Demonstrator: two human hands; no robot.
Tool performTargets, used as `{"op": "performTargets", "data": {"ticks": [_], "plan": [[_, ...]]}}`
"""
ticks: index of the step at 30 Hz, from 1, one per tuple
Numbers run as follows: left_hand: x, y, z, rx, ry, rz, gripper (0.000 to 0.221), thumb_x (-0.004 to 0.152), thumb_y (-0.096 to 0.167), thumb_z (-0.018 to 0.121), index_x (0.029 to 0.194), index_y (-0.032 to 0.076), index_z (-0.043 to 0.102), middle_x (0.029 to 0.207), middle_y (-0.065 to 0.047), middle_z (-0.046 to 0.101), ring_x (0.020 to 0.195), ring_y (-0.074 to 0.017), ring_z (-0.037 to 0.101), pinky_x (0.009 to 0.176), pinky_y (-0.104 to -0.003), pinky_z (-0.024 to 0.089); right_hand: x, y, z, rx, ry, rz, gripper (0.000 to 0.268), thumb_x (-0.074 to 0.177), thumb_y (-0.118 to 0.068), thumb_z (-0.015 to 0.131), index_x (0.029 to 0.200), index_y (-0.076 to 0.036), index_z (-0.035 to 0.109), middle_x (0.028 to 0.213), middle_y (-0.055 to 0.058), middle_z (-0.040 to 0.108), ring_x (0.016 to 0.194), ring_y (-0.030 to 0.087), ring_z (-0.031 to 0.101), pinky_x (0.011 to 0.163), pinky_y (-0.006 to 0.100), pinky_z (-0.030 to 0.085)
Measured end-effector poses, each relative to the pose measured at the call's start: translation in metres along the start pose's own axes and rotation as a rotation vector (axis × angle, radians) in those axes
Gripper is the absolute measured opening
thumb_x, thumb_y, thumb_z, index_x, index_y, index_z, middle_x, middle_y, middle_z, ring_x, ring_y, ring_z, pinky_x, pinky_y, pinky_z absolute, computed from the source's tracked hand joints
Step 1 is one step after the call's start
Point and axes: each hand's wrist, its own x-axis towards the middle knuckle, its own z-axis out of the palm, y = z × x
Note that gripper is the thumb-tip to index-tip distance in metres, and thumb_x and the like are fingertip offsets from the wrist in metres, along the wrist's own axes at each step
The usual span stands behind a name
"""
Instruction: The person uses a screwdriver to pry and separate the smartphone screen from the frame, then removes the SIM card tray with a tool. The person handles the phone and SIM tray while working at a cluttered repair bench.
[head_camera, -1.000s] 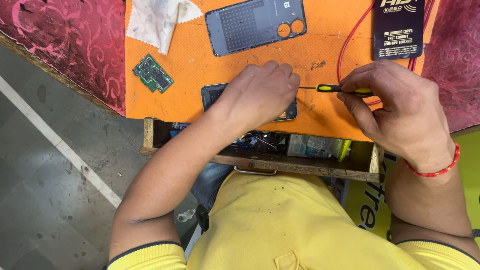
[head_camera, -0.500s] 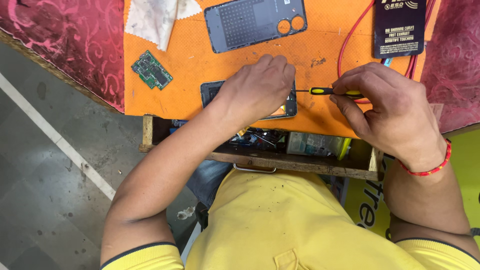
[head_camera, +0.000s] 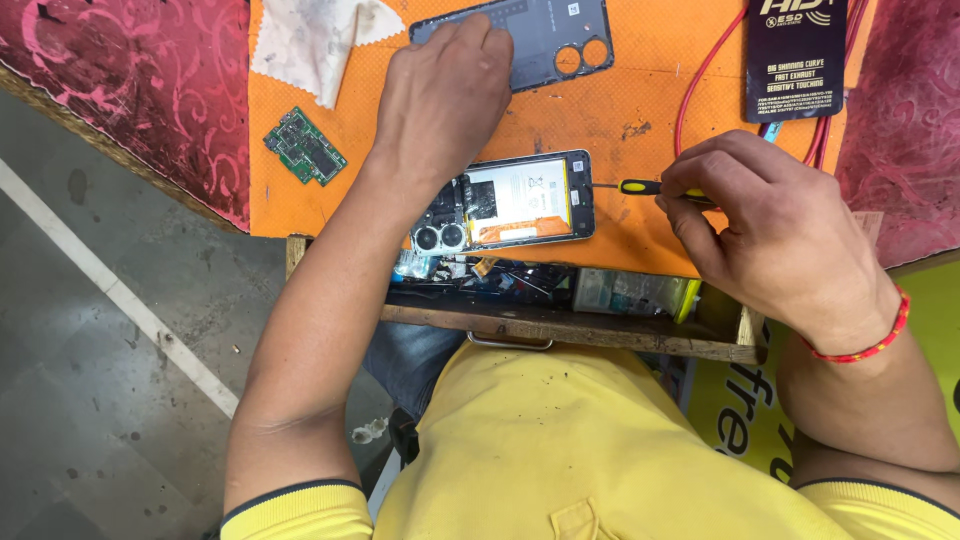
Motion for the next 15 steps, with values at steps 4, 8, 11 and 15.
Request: {"op": "performTargets", "data": {"ticks": [4, 8, 11, 15], "plan": [[-0.004, -0.002, 0.0, -0.004, 0.037, 0.003, 0.008, 0.086, 0.004, 0.071, 0.09, 0.008, 0.065, 0.092, -0.005, 0.064, 0.09, -0.0201, 0.068, 0.068, -0.034, 0.057, 0.011, -0.009, -0.004, -0.089, -0.076, -0.061, 0.008, 0.093, -0.003, 0.073, 0.095, -0.001, 0.065, 0.095, 0.012, 0.066, 0.077, 0.031, 0.068, 0.066, 0.038, 0.057], [-0.003, -0.001, -0.008, -0.037, 0.051, -0.004, 0.008, 0.086, 0.004, 0.07, 0.089, 0.009, 0.065, 0.09, -0.005, 0.064, 0.089, -0.0213, 0.068, 0.069, -0.035, 0.057, 0.032, -0.028, -0.009, -0.22, -0.203, -0.049, 0.008, 0.093, -0.009, 0.067, 0.095, -0.001, 0.065, 0.087, 0.014, 0.063, 0.07, 0.037, 0.064, 0.058, 0.045, 0.054], [-0.003, 0.001, -0.015, -0.129, 0.077, -0.055, 0.009, 0.096, 0.008, 0.071, 0.093, 0.007, 0.063, 0.094, -0.006, 0.065, 0.091, -0.0228, 0.068, 0.071, -0.037, 0.057, 0.051, -0.033, -0.012, -0.466, -0.421, -0.023, 0.03, 0.101, -0.033, 0.066, 0.093, -0.005, 0.061, 0.078, 0.011, 0.062, 0.07, 0.034, 0.067, 0.057, 0.045, 0.055], [-0.009, 0.013, -0.04, -0.203, -0.053, -0.093, 0.026, 0.096, 0.03, 0.079, 0.093, 0.009, 0.064, 0.089, -0.005, 0.064, 0.086, -0.0265, 0.063, 0.068, -0.042, 0.051, 0.07, -0.034, -0.019, -0.483, -0.605, -0.328, 0.019, 0.087, -0.016, 0.062, 0.1, -0.003, 0.058, 0.085, 0.012, 0.06, 0.071, 0.031, 0.067, 0.058, 0.042, 0.057]]}}
